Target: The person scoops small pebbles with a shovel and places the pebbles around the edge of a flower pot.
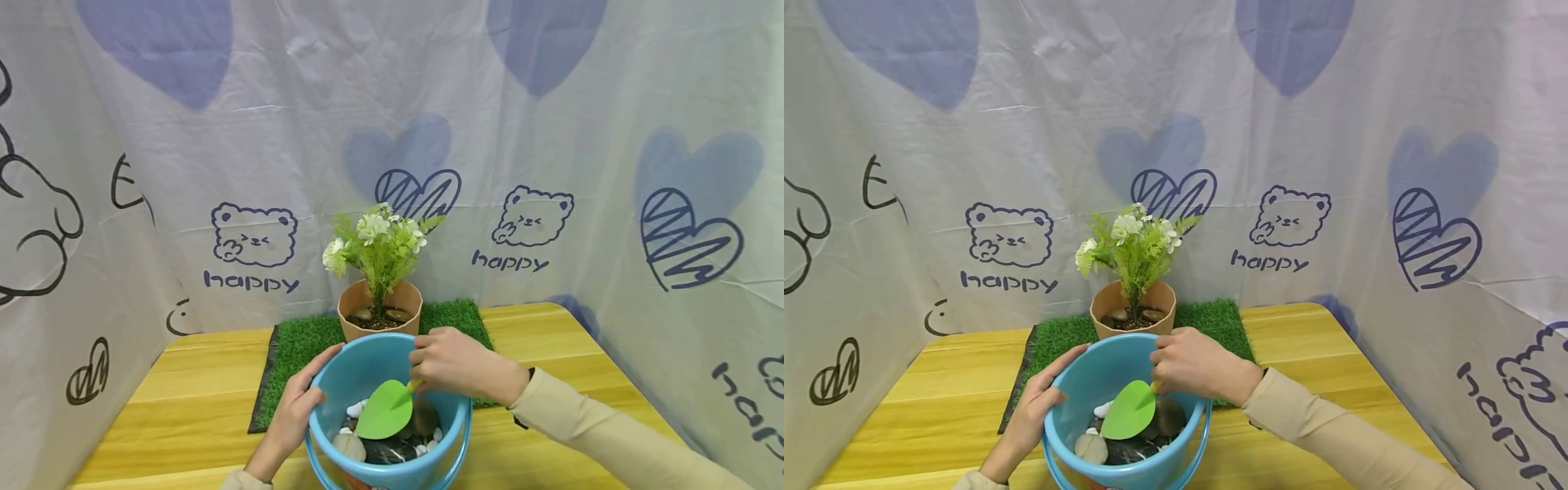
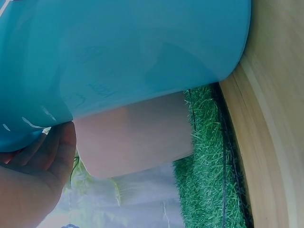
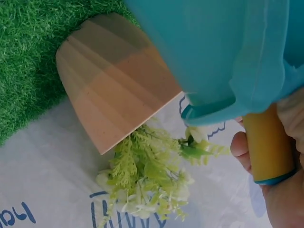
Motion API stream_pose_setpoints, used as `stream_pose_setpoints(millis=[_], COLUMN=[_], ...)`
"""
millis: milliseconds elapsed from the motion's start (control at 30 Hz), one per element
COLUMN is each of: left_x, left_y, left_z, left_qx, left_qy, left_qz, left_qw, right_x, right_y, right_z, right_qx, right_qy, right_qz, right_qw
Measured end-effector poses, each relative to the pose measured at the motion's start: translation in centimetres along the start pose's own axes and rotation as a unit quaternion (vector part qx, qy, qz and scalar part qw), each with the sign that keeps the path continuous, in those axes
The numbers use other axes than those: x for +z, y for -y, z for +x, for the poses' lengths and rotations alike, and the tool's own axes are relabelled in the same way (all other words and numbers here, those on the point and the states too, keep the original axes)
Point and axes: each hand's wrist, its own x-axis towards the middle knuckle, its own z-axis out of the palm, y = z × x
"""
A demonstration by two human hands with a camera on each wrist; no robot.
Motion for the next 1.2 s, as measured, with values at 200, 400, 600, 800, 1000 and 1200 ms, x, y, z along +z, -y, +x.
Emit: stream_pose_setpoints(millis=[200,400,600,800,1000,1200], left_x=[0.0,-0.1,-0.2,-0.1,-0.1,-0.1], left_y=[0.1,0.3,0.3,0.3,0.2,0.1], left_z=[0.0,-0.1,-0.1,-0.1,0.0,0.0], left_qx=[-0.011,-0.013,-0.013,-0.018,-0.012,-0.01], left_qy=[-0.006,-0.005,0.006,0.005,0.006,0.005], left_qz=[-0.003,-0.005,-0.021,-0.021,-0.017,-0.02], left_qw=[0.9999,0.9999,0.9997,0.9996,0.9998,0.9997], right_x=[0.2,0.3,0.6,0.5,0.0,-0.1], right_y=[0.4,0.4,0.7,1.1,0.8,0.2], right_z=[0.7,0.9,1.3,1.5,1.1,0.7], right_qx=[-0.013,-0.019,-0.03,-0.03,-0.005,0.048], right_qy=[0.009,0.015,0.003,0.021,-0.007,0.01], right_qz=[0.004,0.062,0.116,0.116,0.066,0.005], right_qw=[1.0,0.998,0.993,0.993,0.998,0.999])
